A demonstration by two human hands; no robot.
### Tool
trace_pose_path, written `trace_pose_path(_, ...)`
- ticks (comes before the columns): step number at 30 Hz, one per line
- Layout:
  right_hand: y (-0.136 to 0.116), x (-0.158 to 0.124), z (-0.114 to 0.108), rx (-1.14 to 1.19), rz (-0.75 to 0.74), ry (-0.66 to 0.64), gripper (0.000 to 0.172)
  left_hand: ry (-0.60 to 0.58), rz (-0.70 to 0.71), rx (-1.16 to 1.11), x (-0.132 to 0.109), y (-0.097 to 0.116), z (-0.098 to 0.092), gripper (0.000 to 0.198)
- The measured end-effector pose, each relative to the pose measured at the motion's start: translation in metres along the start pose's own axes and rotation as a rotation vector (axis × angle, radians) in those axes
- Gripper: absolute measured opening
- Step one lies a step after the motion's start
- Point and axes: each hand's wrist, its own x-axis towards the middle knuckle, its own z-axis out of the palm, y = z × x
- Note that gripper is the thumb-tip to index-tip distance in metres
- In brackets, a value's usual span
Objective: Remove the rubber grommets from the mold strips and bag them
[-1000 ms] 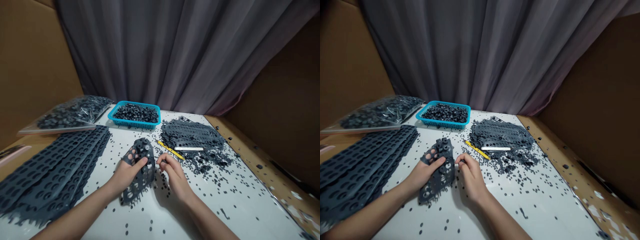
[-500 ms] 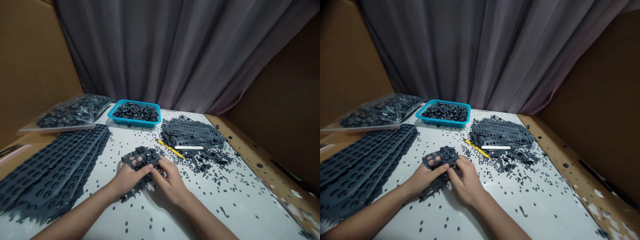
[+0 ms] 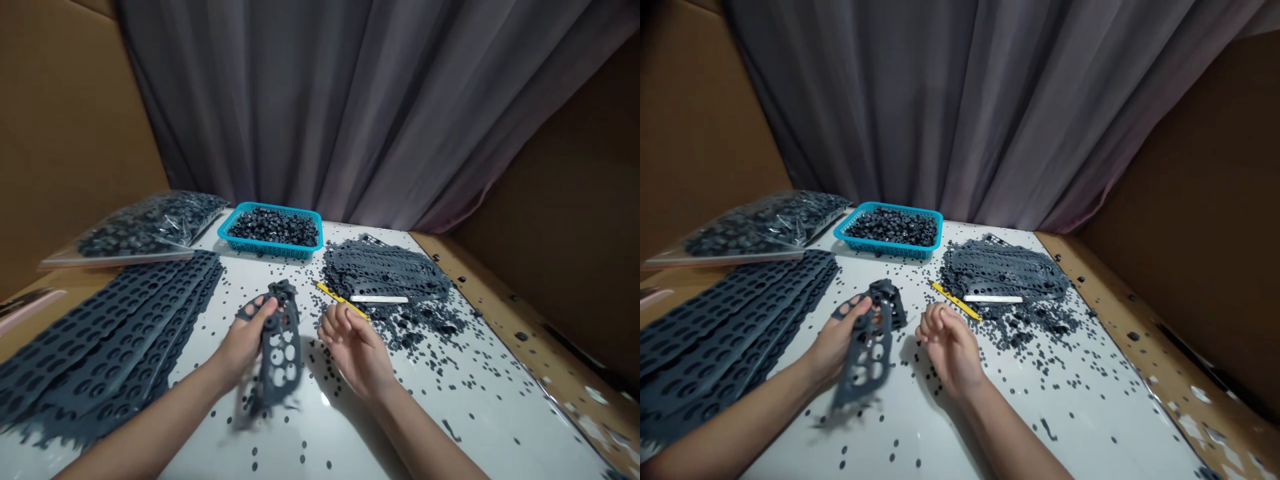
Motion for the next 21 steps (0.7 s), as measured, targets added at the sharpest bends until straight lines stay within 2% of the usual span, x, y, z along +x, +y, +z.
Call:
trace_pose_path(6, -0.002, -0.014, 0.005, -0.959, -0.243, -0.045, 0.023, -0.006, 0.245, 0.46, -0.004, -0.008, 0.0, 0.031)
trace_pose_path(9, 0.001, -0.016, 0.01, -1.239, -0.266, -0.142, 0.015, -0.033, 0.382, 0.645, -0.006, -0.012, 0.002, 0.03)
trace_pose_path(13, 0.008, -0.016, 0.012, -1.341, -0.216, -0.256, 0.013, -0.108, 0.45, 0.761, -0.006, -0.015, 0.003, 0.026)
trace_pose_path(16, 0.011, -0.015, 0.011, -1.367, -0.201, -0.251, 0.016, -0.113, 0.452, 0.794, -0.005, -0.017, 0.002, 0.025)
trace_pose_path(18, 0.012, -0.014, 0.01, -1.388, -0.185, -0.235, 0.016, -0.13, 0.423, 0.772, -0.005, -0.017, 0.002, 0.025)
trace_pose_path(21, 0.01, -0.013, 0.01, -1.378, -0.18, -0.254, 0.014, -0.227, 0.328, 0.663, -0.005, -0.015, 0.002, 0.025)
